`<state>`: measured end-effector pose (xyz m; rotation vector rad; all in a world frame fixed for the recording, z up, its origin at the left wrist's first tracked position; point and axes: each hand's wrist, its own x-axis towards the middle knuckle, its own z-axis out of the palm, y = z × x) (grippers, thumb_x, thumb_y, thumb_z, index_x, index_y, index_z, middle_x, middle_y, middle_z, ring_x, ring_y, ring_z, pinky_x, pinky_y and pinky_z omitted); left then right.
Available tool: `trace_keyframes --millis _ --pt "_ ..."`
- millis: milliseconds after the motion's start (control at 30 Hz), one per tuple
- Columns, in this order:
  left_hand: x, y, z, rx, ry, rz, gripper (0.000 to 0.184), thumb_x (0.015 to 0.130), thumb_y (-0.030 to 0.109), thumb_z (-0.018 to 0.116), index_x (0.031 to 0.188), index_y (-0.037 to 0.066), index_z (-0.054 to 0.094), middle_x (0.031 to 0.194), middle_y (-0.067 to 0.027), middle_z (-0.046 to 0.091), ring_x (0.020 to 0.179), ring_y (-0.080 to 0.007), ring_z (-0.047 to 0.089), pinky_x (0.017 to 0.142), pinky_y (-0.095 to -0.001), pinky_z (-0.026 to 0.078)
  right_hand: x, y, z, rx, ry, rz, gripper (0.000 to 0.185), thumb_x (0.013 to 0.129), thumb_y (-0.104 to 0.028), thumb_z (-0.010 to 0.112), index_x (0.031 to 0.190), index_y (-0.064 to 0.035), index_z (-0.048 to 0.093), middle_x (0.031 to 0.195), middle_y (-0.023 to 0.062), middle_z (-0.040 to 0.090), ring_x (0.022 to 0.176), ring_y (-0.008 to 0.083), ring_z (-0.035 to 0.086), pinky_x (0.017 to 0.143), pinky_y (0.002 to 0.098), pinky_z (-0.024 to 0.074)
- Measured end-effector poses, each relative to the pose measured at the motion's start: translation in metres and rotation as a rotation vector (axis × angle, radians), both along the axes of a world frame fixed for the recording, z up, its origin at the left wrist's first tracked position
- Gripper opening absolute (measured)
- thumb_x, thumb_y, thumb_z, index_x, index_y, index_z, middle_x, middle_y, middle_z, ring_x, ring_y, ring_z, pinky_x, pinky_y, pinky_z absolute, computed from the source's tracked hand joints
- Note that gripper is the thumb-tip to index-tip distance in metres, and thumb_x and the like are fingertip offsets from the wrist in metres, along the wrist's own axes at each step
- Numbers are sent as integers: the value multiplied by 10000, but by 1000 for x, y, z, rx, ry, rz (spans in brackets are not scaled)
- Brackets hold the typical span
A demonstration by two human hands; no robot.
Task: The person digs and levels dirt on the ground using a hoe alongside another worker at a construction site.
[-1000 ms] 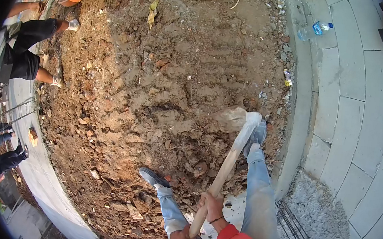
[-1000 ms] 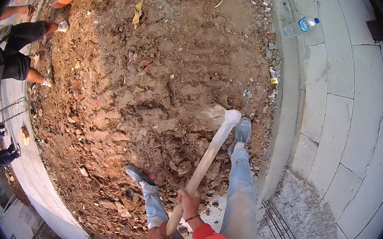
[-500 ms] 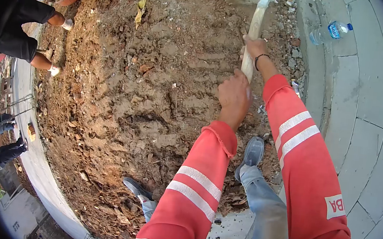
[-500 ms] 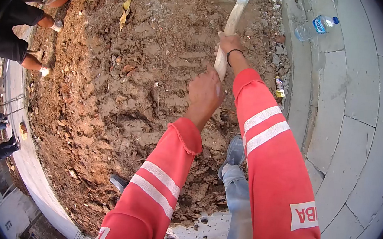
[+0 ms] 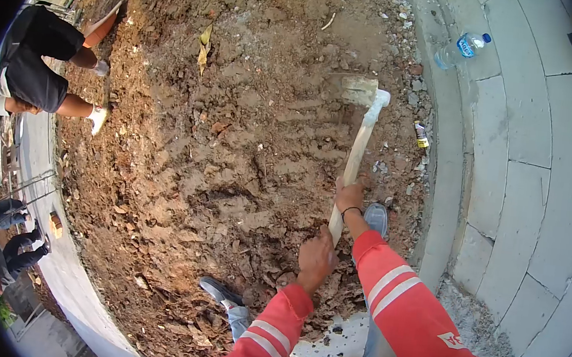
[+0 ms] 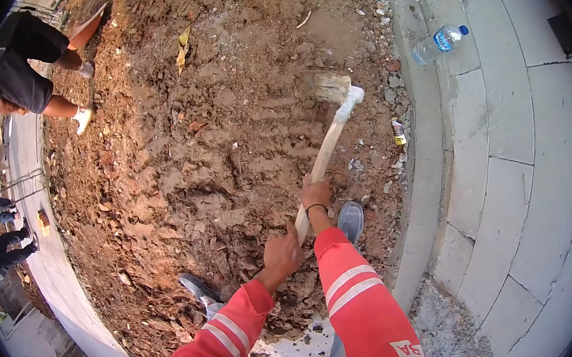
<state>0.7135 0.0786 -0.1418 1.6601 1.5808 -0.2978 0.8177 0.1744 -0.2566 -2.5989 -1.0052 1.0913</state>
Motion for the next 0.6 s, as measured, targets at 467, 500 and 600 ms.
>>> trace_keyframes --millis 467,500,600 --pt "-87 -319 135 -455 -107 190 418 730 264 672 1028 -12 569 792 -236 690 666 -368 689 590 -478 539 -86 -351 128 -450 140 67 573 834 -286 716 1202 51 435 931 282 666 888 440 663 788 510 542" --pt "-95 -334 141 -493 -129 268 419 713 274 689 1008 -5 588 790 -214 694 661 -343 691 595 -477 533 -88 -398 104 -469 302 -18 522 823 -261 722 1169 39 471 896 246 672 849 405 675 747 486 550" --pt "-125 -285 166 -757 -409 592 409 747 224 702 1046 -20 567 770 -149 683 646 -285 677 620 -422 546 -107 -366 190 -477 910 -431 354 806 -217 738 1033 -3 571 807 132 666 718 258 681 618 381 547"
